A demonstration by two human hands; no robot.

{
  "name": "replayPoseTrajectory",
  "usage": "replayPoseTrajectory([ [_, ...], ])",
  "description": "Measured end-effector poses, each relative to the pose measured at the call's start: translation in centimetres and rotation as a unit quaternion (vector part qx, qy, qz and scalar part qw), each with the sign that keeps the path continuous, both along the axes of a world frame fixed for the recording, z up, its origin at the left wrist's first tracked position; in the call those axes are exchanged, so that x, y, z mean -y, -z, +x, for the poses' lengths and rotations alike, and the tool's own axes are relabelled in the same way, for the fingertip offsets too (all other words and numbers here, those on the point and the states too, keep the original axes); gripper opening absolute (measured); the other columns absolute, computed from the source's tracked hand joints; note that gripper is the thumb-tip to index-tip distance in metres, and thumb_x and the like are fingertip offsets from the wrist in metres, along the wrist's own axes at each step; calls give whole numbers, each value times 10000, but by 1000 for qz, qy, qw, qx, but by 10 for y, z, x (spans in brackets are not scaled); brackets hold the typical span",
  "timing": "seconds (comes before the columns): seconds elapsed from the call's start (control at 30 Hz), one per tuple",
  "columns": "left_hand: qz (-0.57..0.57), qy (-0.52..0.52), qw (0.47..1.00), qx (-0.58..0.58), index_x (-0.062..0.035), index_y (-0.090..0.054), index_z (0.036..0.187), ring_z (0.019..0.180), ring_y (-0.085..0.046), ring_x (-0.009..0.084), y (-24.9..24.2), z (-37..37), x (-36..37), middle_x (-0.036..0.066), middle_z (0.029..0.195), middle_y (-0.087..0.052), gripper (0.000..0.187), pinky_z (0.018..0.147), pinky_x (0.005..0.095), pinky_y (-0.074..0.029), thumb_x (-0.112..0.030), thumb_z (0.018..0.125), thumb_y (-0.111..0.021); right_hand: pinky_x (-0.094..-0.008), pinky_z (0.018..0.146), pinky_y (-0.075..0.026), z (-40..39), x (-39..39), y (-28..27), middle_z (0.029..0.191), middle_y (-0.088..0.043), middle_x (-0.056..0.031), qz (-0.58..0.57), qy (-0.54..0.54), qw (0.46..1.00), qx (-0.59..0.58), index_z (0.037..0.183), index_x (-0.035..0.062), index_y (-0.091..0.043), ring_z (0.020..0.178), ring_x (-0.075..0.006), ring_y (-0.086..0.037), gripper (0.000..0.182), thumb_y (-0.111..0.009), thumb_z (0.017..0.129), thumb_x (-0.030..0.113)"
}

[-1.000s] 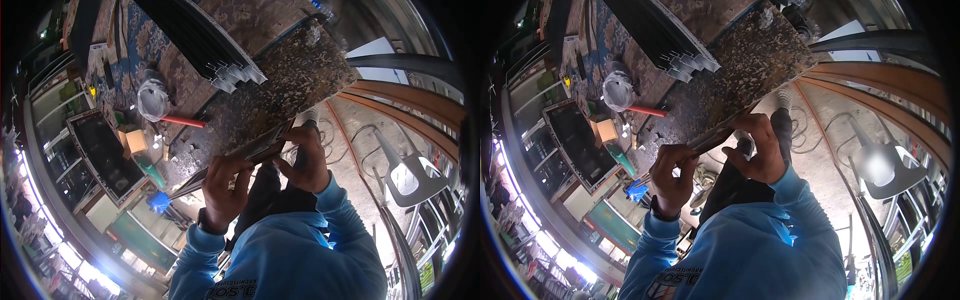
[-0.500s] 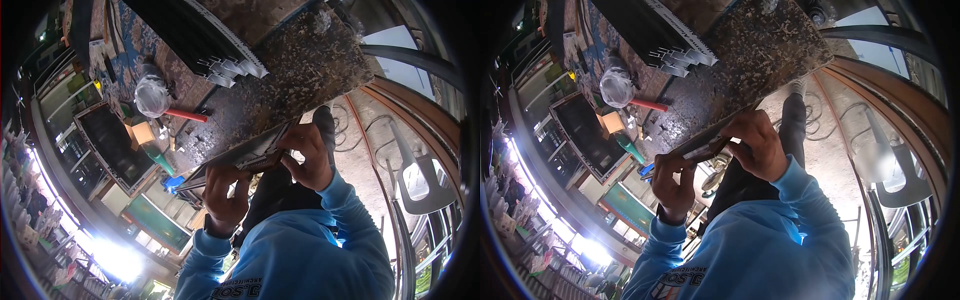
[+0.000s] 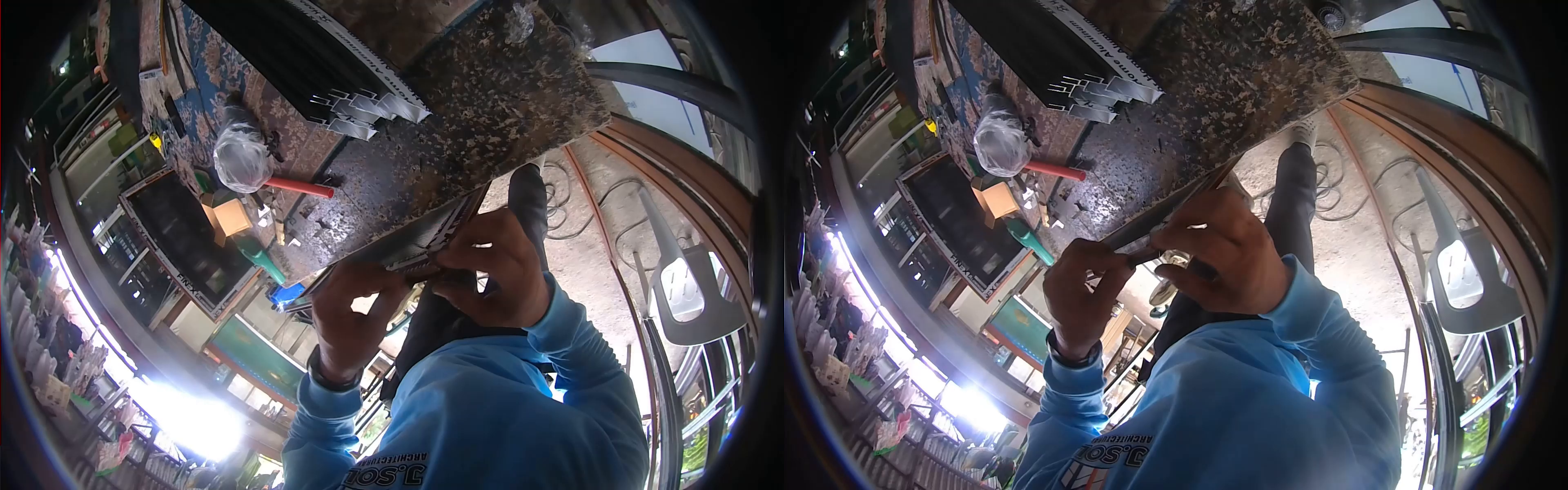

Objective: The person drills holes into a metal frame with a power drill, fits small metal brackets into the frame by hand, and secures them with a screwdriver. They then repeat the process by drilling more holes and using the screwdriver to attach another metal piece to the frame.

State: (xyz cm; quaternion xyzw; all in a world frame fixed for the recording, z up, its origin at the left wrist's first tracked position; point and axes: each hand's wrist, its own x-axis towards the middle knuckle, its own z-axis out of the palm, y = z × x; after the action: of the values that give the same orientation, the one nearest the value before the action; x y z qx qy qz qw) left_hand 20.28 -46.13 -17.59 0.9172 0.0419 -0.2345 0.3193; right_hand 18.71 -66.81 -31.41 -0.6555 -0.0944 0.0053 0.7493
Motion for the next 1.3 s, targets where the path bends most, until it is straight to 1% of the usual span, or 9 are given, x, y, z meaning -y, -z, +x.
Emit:
replayPoseTrajectory([
  [0.13, -52, -24, 994, -91, -29, -767, 970, 787, -690, 156, -1, 16, -4, 65, 925, -726, 151, 739, 311, -544, 1, 847, -851, -435, 857, -576, 11, -5, -17, 1145, -670, -104, -36, -34, 997, 61, 1201, 93, -758, 1030, -313, -683, 478, -921, 751, 96],
  [0.3, -90, 19, 985, -149, -47, -786, 949, 774, -672, 91, 9, 32, -21, 24, 897, -718, 143, 715, 284, -540, -90, 865, -894, -435, 850, -579, 13, -8, -15, 1120, -683, -104, -48, -28, 996, 64, 1168, 83, -761, 1018, -303, -688, 403, -892, 787, 63],
  [0.33, -92, 30, 985, -143, -54, -780, 949, 780, -668, 76, 11, 34, -21, 12, 887, -719, 152, 695, 284, -530, -73, 855, -898, -433, 847, -580, 11, -8, -15, 1117, -685, -104, -45, -28, 997, 54, 1164, 79, -760, 1016, -302, -688, 393, -886, 792, 52],
  [0.43, -93, 31, 989, -112, -52, -782, 985, 774, -689, 121, 8, 34, -13, 45, 887, -719, 148, 686, 305, -545, -22, 865, -865, -417, 844, -579, 4, -13, -14, 1126, -685, -105, -42, 5, 998, 50, 1145, 68, -759, 1014, -305, -687, 379, -887, 791, 36],
  [0.53, -122, 213, 968, 56, -56, -790, 1034, 781, -711, 201, 12, 38, -7, 82, 909, -716, 191, 686, 338, -570, 12, 865, -845, -411, 841, -577, 2, -16, -13, 1129, -682, -102, -56, 28, 996, 66, 1138, 63, -760, 1009, -302, -685, 375, -891, 788, 31],
  [0.63, -162, 284, 942, 74, -49, -803, 1072, 732, -699, 229, 21, 43, -21, 97, 905, -696, 262, 636, 348, -559, 52, 834, -846, -404, 842, -574, -3, -18, -10, 1132, -678, -96, -44, 38, 997, 59, 1143, 65, -760, 1012, -297, -682, 370, -891, 798, 41],
  [0.73, -169, 317, 930, 80, -51, -810, 1089, 730, -691, 219, 23, 46, -30, 98, 905, -690, 302, 614, 348, -543, 26, 806, -880, -399, 837, -572, -2, -17, -7, 1133, -675, -91, -44, 37, 996, 68, 1152, 71, -761, 1008, -289, -677, 371, -892, 805, 52],
  [0.93, -169, 298, 937, 69, -44, -812, 1085, 721, -673, 211, 29, 42, -39, 94, 895, -680, 367, 607, 349, -535, -17, 741, -937, -399, 833, -565, -4, -20, 2, 1123, -675, -84, -27, 47, 996, 70, 1165, 92, -766, 996, -279, -672, 368, -887, 818, 81],
  [1.3, -193, 317, 927, 58, -43, -788, 1074, 716, -697, 222, 33, 54, -31, 114, 891, -715, 380, 607, 342, -556, -31, 731, -950, -402, 844, -550, 0, -18, 5, 1104, -685, -74, -23, 43, 995, 83, 1192, 106, -770, 985, -270, -675, 373, -873, 834, 112],
])
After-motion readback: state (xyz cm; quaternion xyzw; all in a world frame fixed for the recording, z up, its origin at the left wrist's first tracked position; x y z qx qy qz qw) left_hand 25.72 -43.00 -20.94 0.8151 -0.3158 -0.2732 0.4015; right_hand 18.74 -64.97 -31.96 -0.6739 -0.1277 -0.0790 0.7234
